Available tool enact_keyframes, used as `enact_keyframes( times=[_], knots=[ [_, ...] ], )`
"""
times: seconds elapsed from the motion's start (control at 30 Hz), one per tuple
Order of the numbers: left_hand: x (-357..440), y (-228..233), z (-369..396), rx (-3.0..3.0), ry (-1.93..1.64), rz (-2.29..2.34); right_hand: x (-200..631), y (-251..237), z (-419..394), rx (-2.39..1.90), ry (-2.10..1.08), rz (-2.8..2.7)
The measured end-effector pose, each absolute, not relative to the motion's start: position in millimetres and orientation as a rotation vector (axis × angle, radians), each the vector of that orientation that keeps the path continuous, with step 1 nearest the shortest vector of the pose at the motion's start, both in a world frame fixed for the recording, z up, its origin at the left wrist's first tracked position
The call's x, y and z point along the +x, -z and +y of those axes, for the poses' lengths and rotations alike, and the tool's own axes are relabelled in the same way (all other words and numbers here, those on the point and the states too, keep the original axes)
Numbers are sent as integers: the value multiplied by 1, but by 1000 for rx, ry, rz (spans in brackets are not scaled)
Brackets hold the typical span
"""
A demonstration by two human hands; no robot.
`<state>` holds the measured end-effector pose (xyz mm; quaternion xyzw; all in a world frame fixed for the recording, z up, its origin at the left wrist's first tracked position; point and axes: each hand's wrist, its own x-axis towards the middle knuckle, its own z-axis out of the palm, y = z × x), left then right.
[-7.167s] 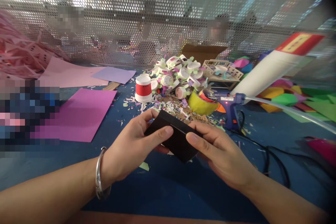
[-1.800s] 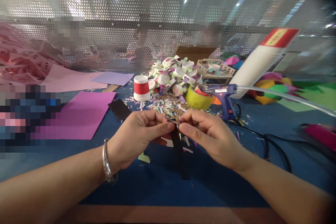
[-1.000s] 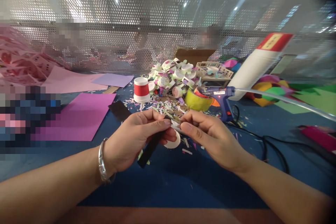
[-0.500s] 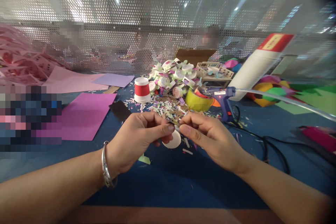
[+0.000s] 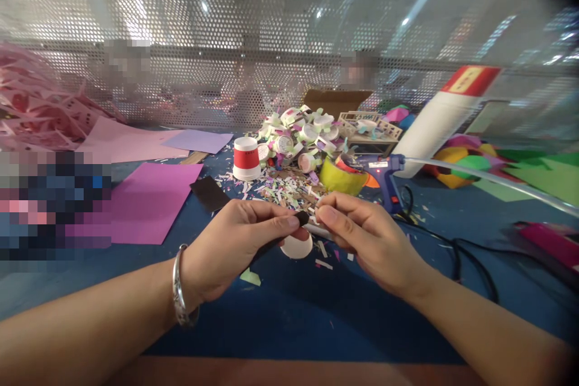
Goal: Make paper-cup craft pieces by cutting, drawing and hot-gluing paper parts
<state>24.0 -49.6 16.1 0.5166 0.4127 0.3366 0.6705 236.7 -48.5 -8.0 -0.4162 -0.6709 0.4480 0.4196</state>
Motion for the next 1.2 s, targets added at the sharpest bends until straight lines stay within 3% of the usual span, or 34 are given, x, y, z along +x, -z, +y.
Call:
enact_keyframes(
  times=[0.13,0.33,0.57,0.73,1.0,1.2],
  knots=[
    [24,-15,-48,1103,-807,879,239,11,-43,-1083,-1099,-1616],
    [18,-15,-52,1213,-917,828,248,1,-36,-1295,-808,-1691],
    [21,-7,-68,1738,-618,966,260,0,-35,-1498,-604,-1946],
    [21,-7,-72,1878,-596,991,268,6,-34,-1683,-412,-2069],
    [22,2,-77,1906,-448,911,258,11,-37,-2039,148,-2236],
    [23,3,-78,2293,-396,922,252,9,-49,-1827,574,-2338]
  ],
)
